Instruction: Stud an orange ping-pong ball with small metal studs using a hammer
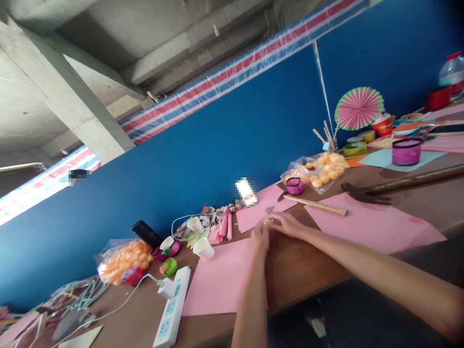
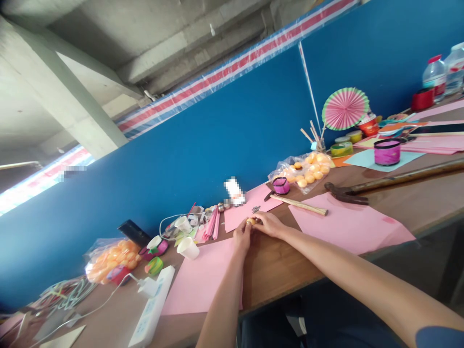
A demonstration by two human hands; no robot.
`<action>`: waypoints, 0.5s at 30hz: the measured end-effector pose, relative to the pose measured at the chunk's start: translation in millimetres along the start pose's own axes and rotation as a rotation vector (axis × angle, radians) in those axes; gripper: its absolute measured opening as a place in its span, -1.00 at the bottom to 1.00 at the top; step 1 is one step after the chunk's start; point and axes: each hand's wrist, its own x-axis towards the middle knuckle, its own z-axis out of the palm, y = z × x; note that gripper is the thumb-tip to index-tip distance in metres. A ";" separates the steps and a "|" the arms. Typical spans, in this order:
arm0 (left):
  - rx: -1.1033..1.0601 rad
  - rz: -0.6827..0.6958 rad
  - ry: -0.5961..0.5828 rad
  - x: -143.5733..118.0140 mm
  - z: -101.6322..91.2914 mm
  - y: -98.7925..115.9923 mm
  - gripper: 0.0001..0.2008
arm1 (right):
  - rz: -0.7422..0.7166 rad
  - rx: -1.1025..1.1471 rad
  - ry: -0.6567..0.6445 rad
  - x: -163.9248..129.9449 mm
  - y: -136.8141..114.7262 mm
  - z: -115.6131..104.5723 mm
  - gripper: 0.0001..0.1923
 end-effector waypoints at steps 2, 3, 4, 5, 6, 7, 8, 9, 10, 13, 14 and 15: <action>-0.005 -0.008 0.005 0.5 0.3 -1.5 -0.69 | -0.002 0.003 -0.005 0.0 -1.8 -1.1 -0.68; -0.008 -0.013 0.007 0.8 0.4 -2.5 -0.68 | -0.002 0.005 -0.008 0.0 -2.6 -1.7 -0.68; -0.011 -0.018 0.010 1.0 0.5 -3.5 -0.67 | -0.002 0.006 -0.011 -0.1 -3.4 -2.2 -0.68; -0.015 -0.023 0.013 1.3 0.6 -4.5 -0.65 | -0.001 0.007 -0.015 -0.2 -3.9 -2.6 -0.68; -0.019 -0.027 0.015 1.4 0.8 -5.3 -0.63 | 0.000 0.008 -0.019 -0.3 -4.3 -3.0 -0.68; -0.022 -0.029 0.015 1.5 1.0 -6.0 -0.62 | 0.001 0.009 -0.023 -0.3 -4.5 -3.2 -0.68; -0.026 -0.029 0.014 1.4 1.2 -6.3 -0.61 | 0.000 0.009 -0.023 -0.4 -4.4 -3.1 -0.69; -0.029 -0.026 0.012 1.3 1.5 -6.4 -0.62 | -0.001 0.008 -0.020 -0.5 -4.1 -2.9 -0.69; -0.033 -0.022 0.010 1.1 1.8 -6.2 -0.63 | -0.004 0.007 -0.015 -0.5 -3.6 -2.4 -0.69; -0.041 -0.009 0.009 0.3 2.5 -4.8 -0.65 | -0.011 0.005 0.004 -0.5 -1.8 -0.3 -0.68; -0.042 -0.009 0.010 0.2 2.7 -4.3 -0.65 | -0.014 0.003 0.009 -0.5 -1.3 0.4 -0.67; -0.042 -0.011 0.012 0.1 2.7 -3.9 -0.65 | -0.016 0.000 0.012 -0.5 -0.9 1.0 -0.67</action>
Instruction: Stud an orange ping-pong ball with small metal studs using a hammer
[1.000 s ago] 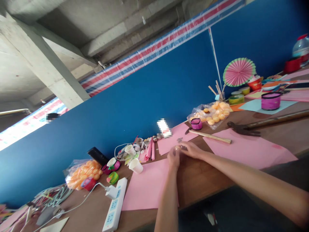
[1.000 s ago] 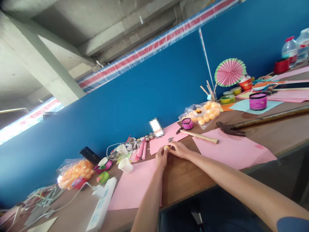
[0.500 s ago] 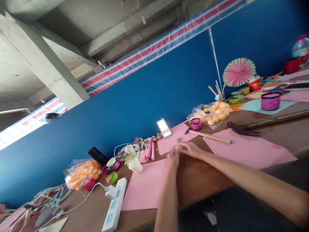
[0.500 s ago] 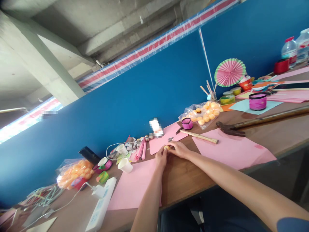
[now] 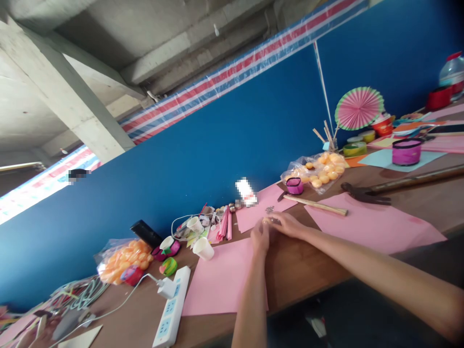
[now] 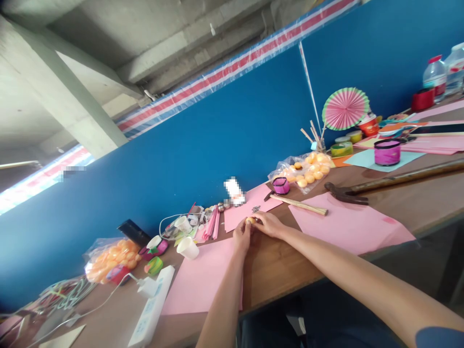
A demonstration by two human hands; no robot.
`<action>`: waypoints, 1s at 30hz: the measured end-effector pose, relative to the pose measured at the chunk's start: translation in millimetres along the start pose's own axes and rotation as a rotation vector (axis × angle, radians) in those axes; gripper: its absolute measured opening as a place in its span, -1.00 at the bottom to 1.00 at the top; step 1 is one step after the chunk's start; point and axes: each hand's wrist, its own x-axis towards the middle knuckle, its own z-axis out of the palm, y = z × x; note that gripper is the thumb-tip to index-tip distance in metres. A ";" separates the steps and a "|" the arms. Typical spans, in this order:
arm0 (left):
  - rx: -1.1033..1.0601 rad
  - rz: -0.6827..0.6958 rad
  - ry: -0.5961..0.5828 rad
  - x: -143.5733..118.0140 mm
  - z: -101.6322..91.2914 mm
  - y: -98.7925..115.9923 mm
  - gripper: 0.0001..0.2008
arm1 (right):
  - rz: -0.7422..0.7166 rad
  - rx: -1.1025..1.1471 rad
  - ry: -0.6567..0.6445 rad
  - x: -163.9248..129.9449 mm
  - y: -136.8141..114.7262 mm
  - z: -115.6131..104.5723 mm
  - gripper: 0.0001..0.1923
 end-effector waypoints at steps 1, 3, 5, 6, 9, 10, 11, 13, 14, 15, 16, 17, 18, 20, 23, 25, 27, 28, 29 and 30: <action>0.001 -0.004 0.002 0.0 0.1 0.2 -0.64 | -0.002 -0.004 0.004 0.0 0.2 0.4 -0.67; 0.005 -0.013 0.006 0.3 0.2 0.4 -0.65 | -0.004 -0.013 0.011 0.0 0.3 0.6 -0.67; 0.011 -0.023 0.010 0.5 0.2 0.4 -0.66 | -0.001 -0.018 0.015 0.2 0.2 0.3 -0.67; 0.013 -0.027 0.011 0.5 0.2 0.4 -0.66 | 0.002 -0.019 0.016 0.3 0.1 0.1 -0.67; 0.020 -0.037 0.012 0.3 0.1 0.5 -0.65 | 0.007 -0.015 0.014 0.5 0.1 -0.3 -0.67; 0.023 -0.040 0.013 0.2 0.2 0.5 -0.64 | 0.007 -0.013 0.012 0.5 0.3 -0.3 -0.67; 0.025 -0.044 0.014 0.1 0.3 0.4 -0.64 | 0.005 -0.011 0.010 0.4 0.6 -0.3 -0.67; 0.029 -0.051 0.019 0.0 0.7 -0.1 -0.64 | 0.001 -0.008 0.004 0.4 1.1 -0.2 -0.68; 0.030 -0.054 0.022 -0.1 0.9 -0.5 -0.64 | -0.001 -0.006 0.001 0.3 1.4 -0.2 -0.67; 0.032 -0.056 0.023 -0.1 1.1 -1.1 -0.64 | -0.001 -0.003 -0.002 0.3 1.6 -0.3 -0.67; 0.033 -0.057 0.024 -0.1 1.3 -1.7 -0.65 | 0.000 -0.001 -0.005 0.4 1.8 -0.3 -0.67; 0.034 -0.057 0.023 0.0 1.4 -2.3 -0.65 | 0.001 0.002 -0.009 0.4 1.9 -0.5 -0.67; 0.035 -0.057 0.021 0.0 1.5 -2.9 -0.66 | 0.003 0.004 -0.013 0.5 1.9 -0.7 -0.67; 0.035 -0.055 0.017 0.2 1.5 -4.0 -0.67 | 0.009 0.011 -0.022 0.6 1.6 -1.4 -0.67; 0.035 -0.054 0.016 0.7 1.6 -5.3 -0.68 | 0.020 0.018 -0.032 0.6 0.8 -3.2 -0.68; 0.036 -0.055 0.018 1.2 1.7 -5.9 -0.69 | 0.027 0.022 -0.037 0.7 0.1 -4.4 -0.68; 0.036 -0.056 0.019 1.6 1.9 -6.4 -0.69 | 0.032 0.026 -0.042 0.9 -0.5 -5.1 -0.68; 0.036 -0.057 0.020 1.9 2.1 -6.7 -0.70 | 0.034 0.028 -0.044 0.9 -0.6 -5.1 -0.68; 0.035 -0.058 0.021 2.1 2.2 -6.9 -0.70 | 0.036 0.031 -0.047 1.0 -0.7 -5.0 -0.68; 0.035 -0.059 0.022 2.2 2.2 -7.1 -0.70 | 0.037 0.033 -0.049 1.1 -0.7 -4.8 -0.68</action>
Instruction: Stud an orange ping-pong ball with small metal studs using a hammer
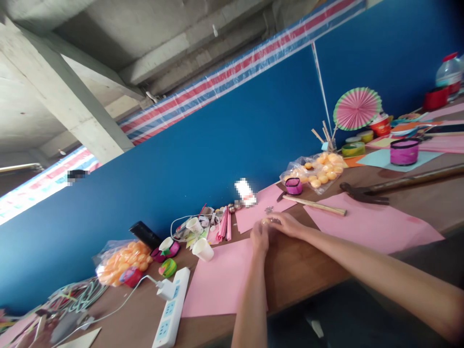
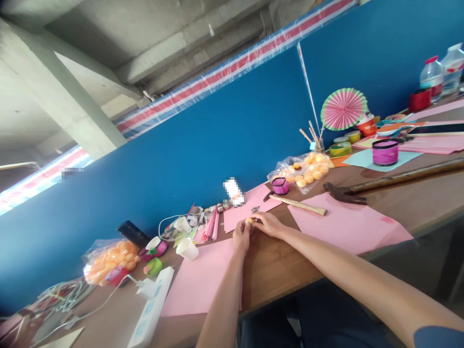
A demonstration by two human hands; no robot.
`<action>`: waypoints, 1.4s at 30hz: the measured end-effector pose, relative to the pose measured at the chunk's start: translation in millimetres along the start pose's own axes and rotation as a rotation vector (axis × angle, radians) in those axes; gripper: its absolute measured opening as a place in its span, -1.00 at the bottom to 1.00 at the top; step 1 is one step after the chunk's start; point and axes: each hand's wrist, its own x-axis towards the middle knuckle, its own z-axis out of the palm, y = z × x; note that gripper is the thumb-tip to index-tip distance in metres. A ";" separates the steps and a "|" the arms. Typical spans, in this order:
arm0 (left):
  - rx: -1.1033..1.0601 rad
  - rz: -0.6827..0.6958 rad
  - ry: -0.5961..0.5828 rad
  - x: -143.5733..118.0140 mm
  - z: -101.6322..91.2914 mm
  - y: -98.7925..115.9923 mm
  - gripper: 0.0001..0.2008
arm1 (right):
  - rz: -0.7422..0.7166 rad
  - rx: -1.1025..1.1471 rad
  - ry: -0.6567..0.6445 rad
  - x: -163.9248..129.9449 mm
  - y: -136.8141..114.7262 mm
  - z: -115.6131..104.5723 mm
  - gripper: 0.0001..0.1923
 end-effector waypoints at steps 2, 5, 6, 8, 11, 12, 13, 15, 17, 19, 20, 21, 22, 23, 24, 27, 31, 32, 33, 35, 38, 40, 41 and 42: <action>-0.001 -0.003 0.001 0.3 -0.1 -0.4 -0.71 | 0.003 0.004 -0.003 0.1 0.1 0.6 -0.67; -0.006 -0.006 0.002 0.5 -0.8 -0.9 -0.71 | 0.004 0.008 -0.007 0.1 -0.5 0.8 -0.66; -0.008 -0.007 0.003 0.5 -1.0 -1.1 -0.71 | 0.004 0.009 -0.007 0.1 -1.1 0.5 -0.67; -0.016 -0.010 0.006 0.6 -1.1 -1.7 -0.71 | 0.002 0.010 -0.011 0.2 -2.9 -0.6 -0.67; -0.028 -0.011 0.014 1.2 -0.2 -3.0 -0.70 | -0.003 0.013 -0.018 0.4 -6.2 -2.4 -0.67; -0.031 -0.011 0.018 1.5 0.2 -3.5 -0.70 | -0.005 0.014 -0.021 0.4 -6.9 -2.7 -0.68; -0.033 -0.010 0.022 1.9 0.8 -4.1 -0.71 | -0.006 0.014 -0.022 0.5 -7.3 -2.8 -0.68; -0.036 -0.009 0.030 2.6 1.7 -5.1 -0.71 | -0.008 0.012 -0.020 0.5 -6.7 -2.3 -0.68; -0.038 -0.008 0.036 2.9 2.4 -5.8 -0.71 | -0.006 0.008 -0.018 0.4 -4.8 -1.1 -0.68; -0.036 -0.006 0.038 2.7 2.6 -5.9 -0.70 | -0.002 0.007 -0.018 0.2 -2.6 0.3 -0.68; -0.035 -0.005 0.038 2.4 2.5 -5.7 -0.70 | -0.003 0.006 -0.018 0.1 -1.7 0.9 -0.68; -0.033 -0.005 0.038 2.0 2.4 -5.3 -0.70 | -0.005 0.004 -0.016 0.0 -1.0 1.3 -0.68; -0.030 -0.003 0.037 1.5 2.1 -4.8 -0.70 | -0.009 0.002 -0.012 0.0 -0.7 1.7 -0.68; -0.027 -0.001 0.036 1.0 1.7 -4.2 -0.70 | -0.013 -0.001 -0.007 0.0 -0.6 1.9 -0.68; -0.025 0.001 0.035 0.5 1.3 -3.5 -0.69 | -0.016 -0.005 0.000 0.0 -0.8 2.1 -0.68; -0.018 0.008 0.026 -0.5 0.0 -1.0 -0.66 | -0.015 -0.013 0.010 0.0 -2.2 1.7 -0.67; -0.008 0.010 0.015 -1.5 -1.5 2.0 -0.66 | -0.008 -0.015 0.004 -0.3 -3.8 0.0 -0.66; -0.005 0.010 0.014 -1.9 -1.9 2.7 -0.66 | -0.006 -0.015 0.000 -0.4 -3.9 -0.4 -0.66; 0.000 0.009 0.013 -2.3 -2.2 3.4 -0.67 | -0.003 -0.014 -0.004 -0.5 -4.0 -0.7 -0.67; 0.008 0.005 0.014 -3.0 -2.6 4.7 -0.69 | 0.002 -0.012 -0.010 -0.5 -3.8 -1.1 -0.67; 0.019 -0.003 0.016 -3.4 -2.9 5.9 -0.71 | 0.009 -0.011 -0.015 -0.5 -3.3 -1.0 -0.67; 0.024 -0.007 0.017 -3.2 -3.0 6.2 -0.72 | 0.012 -0.011 -0.018 -0.4 -3.0 -0.9 -0.67; 0.027 -0.009 0.017 -3.1 -3.0 6.2 -0.73 | 0.013 -0.011 -0.020 -0.4 -2.9 -0.8 -0.67; 0.028 -0.010 0.017 -3.0 -3.1 6.3 -0.73 | 0.013 -0.011 -0.020 -0.5 -2.8 -0.8 -0.67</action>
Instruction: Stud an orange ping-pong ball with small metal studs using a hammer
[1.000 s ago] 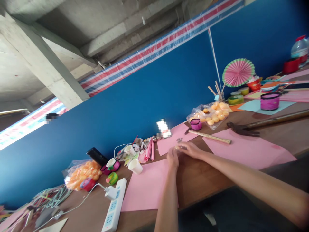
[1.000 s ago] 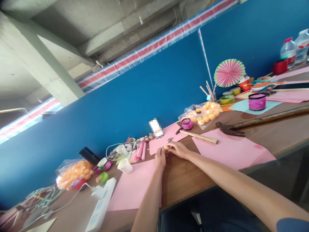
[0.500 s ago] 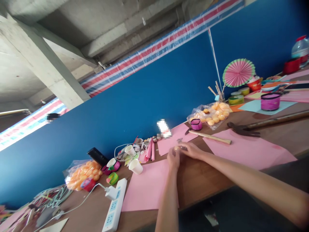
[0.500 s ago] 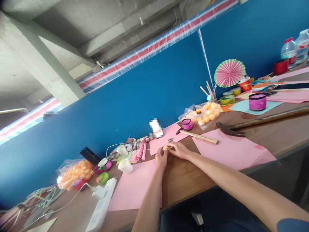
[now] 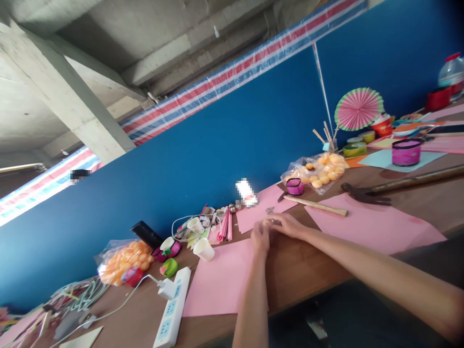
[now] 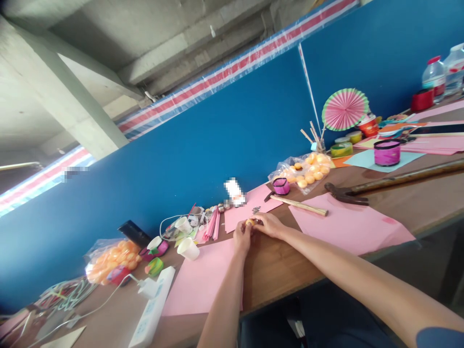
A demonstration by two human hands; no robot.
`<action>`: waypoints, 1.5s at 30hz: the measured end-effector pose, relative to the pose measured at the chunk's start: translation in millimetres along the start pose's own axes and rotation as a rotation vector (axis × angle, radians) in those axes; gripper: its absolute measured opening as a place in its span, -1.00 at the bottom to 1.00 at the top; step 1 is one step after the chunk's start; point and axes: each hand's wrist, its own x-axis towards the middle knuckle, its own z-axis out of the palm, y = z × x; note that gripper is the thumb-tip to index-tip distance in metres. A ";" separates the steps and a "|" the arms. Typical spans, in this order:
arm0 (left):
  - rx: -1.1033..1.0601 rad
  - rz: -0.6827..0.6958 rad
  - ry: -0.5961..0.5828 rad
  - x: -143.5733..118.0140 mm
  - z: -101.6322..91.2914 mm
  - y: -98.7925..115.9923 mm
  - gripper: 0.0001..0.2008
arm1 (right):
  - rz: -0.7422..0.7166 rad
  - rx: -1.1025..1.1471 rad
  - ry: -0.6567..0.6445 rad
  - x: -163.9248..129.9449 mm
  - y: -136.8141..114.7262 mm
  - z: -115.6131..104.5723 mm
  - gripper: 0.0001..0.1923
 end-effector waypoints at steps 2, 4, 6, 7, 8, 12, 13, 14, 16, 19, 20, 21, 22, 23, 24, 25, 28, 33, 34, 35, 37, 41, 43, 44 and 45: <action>0.001 -0.001 -0.001 0.0 -0.2 0.3 -0.74 | -0.001 0.001 0.002 -0.1 0.3 0.1 -0.67; 0.000 -0.001 -0.001 -0.1 -0.4 0.9 -0.74 | -0.003 0.005 0.003 -0.2 0.7 0.3 -0.67; -0.001 -0.003 0.000 -0.4 -0.4 1.5 -0.75 | -0.004 0.012 0.001 -0.2 1.3 0.6 -0.66; -0.001 -0.004 0.002 -0.4 -0.4 1.7 -0.75 | -0.003 0.017 0.002 -0.2 1.6 0.8 -0.66; -0.001 -0.006 0.004 -0.5 -0.3 1.8 -0.75 | -0.002 0.020 0.003 -0.2 2.0 1.1 -0.66; 0.003 -0.011 0.012 -0.3 0.0 1.4 -0.76 | 0.005 0.027 0.006 -0.4 3.0 1.9 -0.66; 0.005 -0.011 0.014 -0.1 0.1 1.2 -0.76 | 0.005 0.029 0.005 -0.4 3.1 2.0 -0.66; 0.006 -0.012 0.016 0.0 0.2 1.1 -0.76 | 0.003 0.028 0.004 -0.6 3.2 2.1 -0.66; 0.007 -0.013 0.017 0.4 0.3 1.2 -0.76 | -0.002 0.024 0.007 -0.7 2.8 2.1 -0.67; 0.007 -0.014 0.017 0.6 0.2 1.7 -0.76 | -0.008 0.010 0.011 -0.7 1.0 1.4 -0.67; 0.006 -0.014 0.017 0.6 0.2 1.9 -0.76 | -0.007 0.010 0.009 -0.7 0.2 1.1 -0.67; 0.005 -0.014 0.016 0.5 0.2 2.1 -0.76 | -0.003 0.010 0.008 -0.6 -0.7 0.7 -0.66; 0.004 -0.013 0.014 0.4 0.1 2.2 -0.76 | 0.002 0.013 0.006 -0.5 -1.5 0.3 -0.66; 0.002 -0.013 0.013 0.3 0.1 2.2 -0.76 | 0.007 0.017 0.004 -0.4 -2.1 0.0 -0.66; 0.001 -0.013 0.012 0.3 0.2 2.1 -0.77 | 0.010 0.021 0.003 -0.4 -2.7 -0.2 -0.66; -0.001 -0.013 0.012 0.3 0.2 2.0 -0.77 | 0.012 0.026 0.001 -0.3 -3.0 -0.4 -0.67; -0.004 -0.011 0.014 0.3 0.2 1.9 -0.76 | 0.008 0.034 0.002 -0.3 -3.0 -0.4 -0.68; -0.008 -0.001 0.013 0.1 0.4 2.1 -0.70 | 0.021 0.023 0.017 -0.4 -1.4 0.3 -0.67; -0.008 0.002 0.013 0.0 0.6 1.9 -0.69 | 0.022 0.019 0.022 -0.3 -1.0 0.5 -0.67; -0.008 0.005 0.014 0.0 0.8 1.6 -0.68 | 0.022 0.015 0.027 -0.3 -0.6 0.8 -0.68; -0.004 0.013 0.013 0.1 1.1 0.5 -0.66 | 0.023 0.012 0.034 -0.1 0.0 1.3 -0.68; 0.005 0.031 0.005 1.1 0.7 -2.5 -0.60 | 0.025 0.020 0.043 0.7 -0.4 1.7 -0.67; 0.005 0.036 0.001 1.7 0.3 -3.9 -0.58 | 0.030 0.025 0.049 1.4 -1.0 1.3 -0.68; 0.004 0.037 -0.002 1.9 0.2 -4.5 -0.58 | 0.035 0.028 0.052 1.8 -1.3 1.0 -0.68; 0.003 0.037 -0.004 2.2 0.2 -5.2 -0.57 | 0.041 0.030 0.055 2.2 -1.5 0.5 -0.68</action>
